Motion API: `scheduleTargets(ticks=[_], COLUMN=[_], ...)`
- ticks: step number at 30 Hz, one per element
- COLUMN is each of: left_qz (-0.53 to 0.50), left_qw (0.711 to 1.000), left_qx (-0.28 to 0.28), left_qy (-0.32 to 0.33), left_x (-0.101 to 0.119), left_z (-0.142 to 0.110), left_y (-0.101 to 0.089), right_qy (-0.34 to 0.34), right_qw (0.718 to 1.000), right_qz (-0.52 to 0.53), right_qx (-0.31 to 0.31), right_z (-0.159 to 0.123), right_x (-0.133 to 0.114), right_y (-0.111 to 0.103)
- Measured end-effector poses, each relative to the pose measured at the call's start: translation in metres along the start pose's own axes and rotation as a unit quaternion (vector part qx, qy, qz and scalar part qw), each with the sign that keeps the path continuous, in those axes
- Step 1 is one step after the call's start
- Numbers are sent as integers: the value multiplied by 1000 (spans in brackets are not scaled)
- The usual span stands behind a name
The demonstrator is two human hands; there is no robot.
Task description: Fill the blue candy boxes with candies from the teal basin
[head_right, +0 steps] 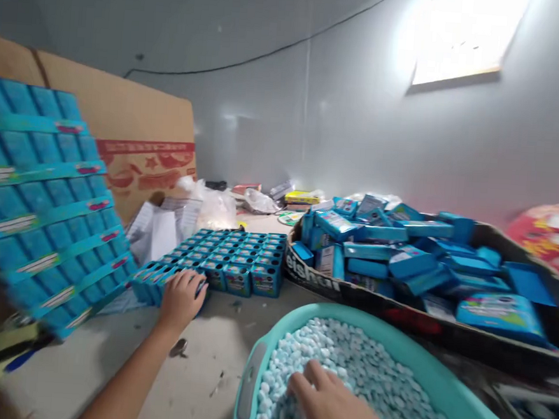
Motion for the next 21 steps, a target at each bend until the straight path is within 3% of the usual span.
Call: scheduleTargets(ticks=[4, 7, 9, 11, 14, 16, 18, 21], left_qz=[21, -44, -125, -167, -177, -171, -166, -180], left_qw=[998, 993, 990, 983, 974, 966, 951, 931], left_qx=[60, 108, 54, -18, -98, -168, -245, -312], left_qy=[-17, -24, 20, 76, 96, 97, 89, 56], left_x=[-1, 29, 78, 144, 242, 289, 316, 324], left_z=[4, 32, 64, 95, 130, 143, 151, 159], left_y=[-5, -26, -34, -34, -18, 1, 22, 41], right_qy=[27, 14, 10, 16, 14, 15, 35, 80], right_qw=[999, 998, 996, 994, 996, 999, 998, 992], right_qz=[-8, -54, -81, -93, -69, -26, 18, 60], right_qx=[-25, 5, 33, 55, 54, 43, 50, 83], right_z=[9, 13, 11, 5, -13, -29, -42, -54], right_x=[-5, -5, -4, -2, 3, 8, 15, 24], right_y=[-3, 4, 12, 18, 22, 21, 19, 22])
Point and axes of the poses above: each hand's wrist, its own z-axis towards the middle knuckle, its own y-axis out of the palm, x = y × z, the point moved 4 cm from there along z, towards the middle knuckle, and after that the axes turned 10 degrees about z, right-handed, at the moved point
